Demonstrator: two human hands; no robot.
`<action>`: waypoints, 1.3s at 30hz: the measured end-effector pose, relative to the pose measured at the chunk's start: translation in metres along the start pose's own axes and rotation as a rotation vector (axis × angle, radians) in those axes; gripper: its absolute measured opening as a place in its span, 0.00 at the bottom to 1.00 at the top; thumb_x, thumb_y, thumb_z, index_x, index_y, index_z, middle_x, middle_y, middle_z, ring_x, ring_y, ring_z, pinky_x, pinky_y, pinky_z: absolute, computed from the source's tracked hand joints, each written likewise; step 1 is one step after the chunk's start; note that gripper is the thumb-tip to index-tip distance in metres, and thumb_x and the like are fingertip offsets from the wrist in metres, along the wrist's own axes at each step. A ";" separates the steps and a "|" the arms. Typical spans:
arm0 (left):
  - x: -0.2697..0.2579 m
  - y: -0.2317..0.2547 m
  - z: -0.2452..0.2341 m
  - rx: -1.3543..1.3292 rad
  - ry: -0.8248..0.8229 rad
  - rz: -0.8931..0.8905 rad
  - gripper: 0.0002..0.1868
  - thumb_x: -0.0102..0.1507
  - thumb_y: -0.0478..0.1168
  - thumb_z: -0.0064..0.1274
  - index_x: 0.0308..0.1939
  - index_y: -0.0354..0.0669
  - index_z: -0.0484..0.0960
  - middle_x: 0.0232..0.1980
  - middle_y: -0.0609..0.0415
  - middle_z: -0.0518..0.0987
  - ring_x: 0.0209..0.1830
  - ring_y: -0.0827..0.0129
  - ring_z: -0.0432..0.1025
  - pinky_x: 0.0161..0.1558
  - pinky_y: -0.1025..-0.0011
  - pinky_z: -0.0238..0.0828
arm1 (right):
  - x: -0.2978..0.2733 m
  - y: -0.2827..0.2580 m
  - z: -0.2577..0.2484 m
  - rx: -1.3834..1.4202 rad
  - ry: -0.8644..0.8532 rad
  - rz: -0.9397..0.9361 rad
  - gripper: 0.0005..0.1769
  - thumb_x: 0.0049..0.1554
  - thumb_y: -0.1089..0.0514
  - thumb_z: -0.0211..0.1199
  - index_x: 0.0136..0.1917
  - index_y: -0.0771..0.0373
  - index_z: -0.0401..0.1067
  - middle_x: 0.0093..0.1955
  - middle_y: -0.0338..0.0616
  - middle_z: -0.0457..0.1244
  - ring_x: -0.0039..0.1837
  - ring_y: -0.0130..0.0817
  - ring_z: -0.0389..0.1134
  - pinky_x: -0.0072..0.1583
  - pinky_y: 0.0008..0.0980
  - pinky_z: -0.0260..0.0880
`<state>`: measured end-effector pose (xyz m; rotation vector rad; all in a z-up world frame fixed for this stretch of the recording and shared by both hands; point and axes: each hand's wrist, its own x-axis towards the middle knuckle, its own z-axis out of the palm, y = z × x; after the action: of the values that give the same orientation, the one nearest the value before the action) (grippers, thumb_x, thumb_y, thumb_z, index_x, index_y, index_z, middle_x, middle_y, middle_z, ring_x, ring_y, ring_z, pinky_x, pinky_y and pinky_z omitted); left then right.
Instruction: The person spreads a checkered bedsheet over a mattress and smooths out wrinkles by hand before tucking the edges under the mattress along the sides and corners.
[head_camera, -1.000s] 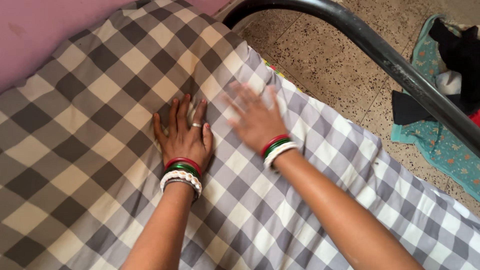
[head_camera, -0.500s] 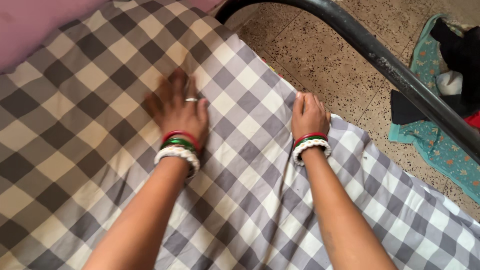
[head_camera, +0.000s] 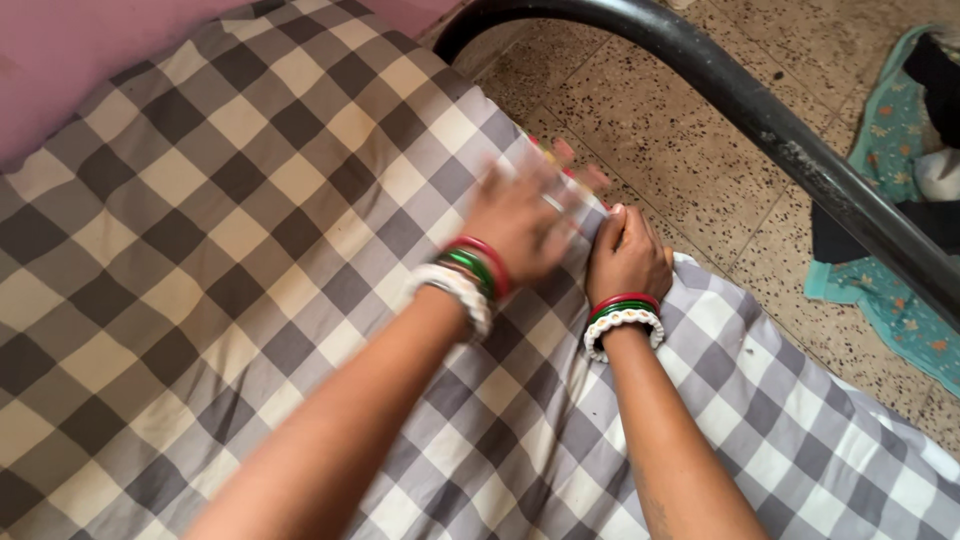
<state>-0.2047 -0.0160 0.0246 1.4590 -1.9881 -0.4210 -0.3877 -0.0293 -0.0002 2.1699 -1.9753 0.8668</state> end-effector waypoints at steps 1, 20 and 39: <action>-0.001 -0.025 -0.018 -0.013 -0.021 -0.161 0.17 0.63 0.56 0.50 0.46 0.58 0.89 0.81 0.42 0.57 0.71 0.53 0.65 0.69 0.53 0.63 | -0.001 -0.002 0.000 -0.008 -0.017 0.017 0.17 0.69 0.51 0.49 0.45 0.60 0.71 0.43 0.48 0.68 0.47 0.51 0.68 0.51 0.49 0.63; 0.034 0.001 -0.009 -0.020 -0.150 -0.075 0.26 0.70 0.54 0.33 0.68 0.57 0.74 0.77 0.46 0.59 0.80 0.55 0.45 0.75 0.46 0.24 | -0.001 -0.010 -0.004 -0.032 0.015 -0.022 0.15 0.69 0.54 0.50 0.45 0.60 0.72 0.43 0.45 0.67 0.49 0.48 0.68 0.50 0.48 0.61; -0.255 -0.111 -0.146 0.677 -0.022 -0.665 0.32 0.69 0.58 0.25 0.79 0.70 0.51 0.84 0.59 0.42 0.82 0.61 0.37 0.74 0.40 0.21 | 0.042 0.017 -0.020 -0.289 -0.377 -0.055 0.28 0.69 0.39 0.44 0.50 0.57 0.79 0.43 0.65 0.68 0.50 0.67 0.70 0.53 0.62 0.69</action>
<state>0.0196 0.2013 -0.0072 2.5574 -1.6831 -0.0084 -0.4106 -0.0610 0.0298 2.3238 -2.0229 0.1522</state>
